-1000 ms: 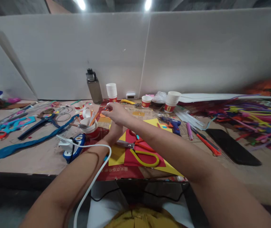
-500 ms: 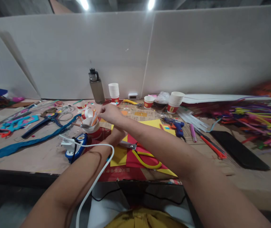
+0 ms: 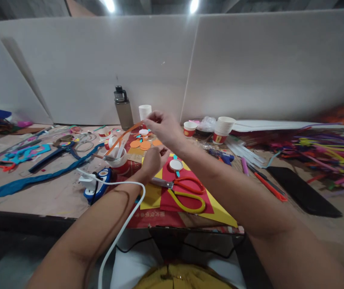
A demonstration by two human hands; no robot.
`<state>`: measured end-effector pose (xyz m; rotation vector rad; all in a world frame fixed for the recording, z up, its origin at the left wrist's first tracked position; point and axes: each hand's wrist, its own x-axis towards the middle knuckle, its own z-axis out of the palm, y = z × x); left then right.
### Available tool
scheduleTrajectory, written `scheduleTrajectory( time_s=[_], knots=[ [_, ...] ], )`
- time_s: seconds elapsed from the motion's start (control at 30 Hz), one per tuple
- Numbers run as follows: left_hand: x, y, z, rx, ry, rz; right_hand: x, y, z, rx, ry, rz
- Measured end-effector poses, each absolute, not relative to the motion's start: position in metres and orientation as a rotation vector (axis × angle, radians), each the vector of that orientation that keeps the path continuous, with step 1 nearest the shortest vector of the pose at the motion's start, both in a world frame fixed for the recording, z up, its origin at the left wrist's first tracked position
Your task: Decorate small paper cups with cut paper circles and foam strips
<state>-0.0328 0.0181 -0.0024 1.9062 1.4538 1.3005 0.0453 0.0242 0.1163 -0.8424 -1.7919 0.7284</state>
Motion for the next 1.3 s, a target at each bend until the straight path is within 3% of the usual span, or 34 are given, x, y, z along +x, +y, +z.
scheduleTrajectory(
  time_s=[0.17, 0.43, 1.3],
  knots=[
    [-0.025, 0.008, 0.008, 1.697, 1.155, 1.425, 0.101, 0.02, 0.106, -0.849, -1.585, 0.635],
    [0.001, -0.01, 0.012, 1.047, 0.514, 1.25, 0.159, -0.008, 0.053, -0.916, -1.625, 0.404],
    [-0.033, 0.028, 0.012, 0.494, 0.777, 1.501, 0.165, -0.032, 0.03, -0.617, -2.027, 0.164]
  ],
)
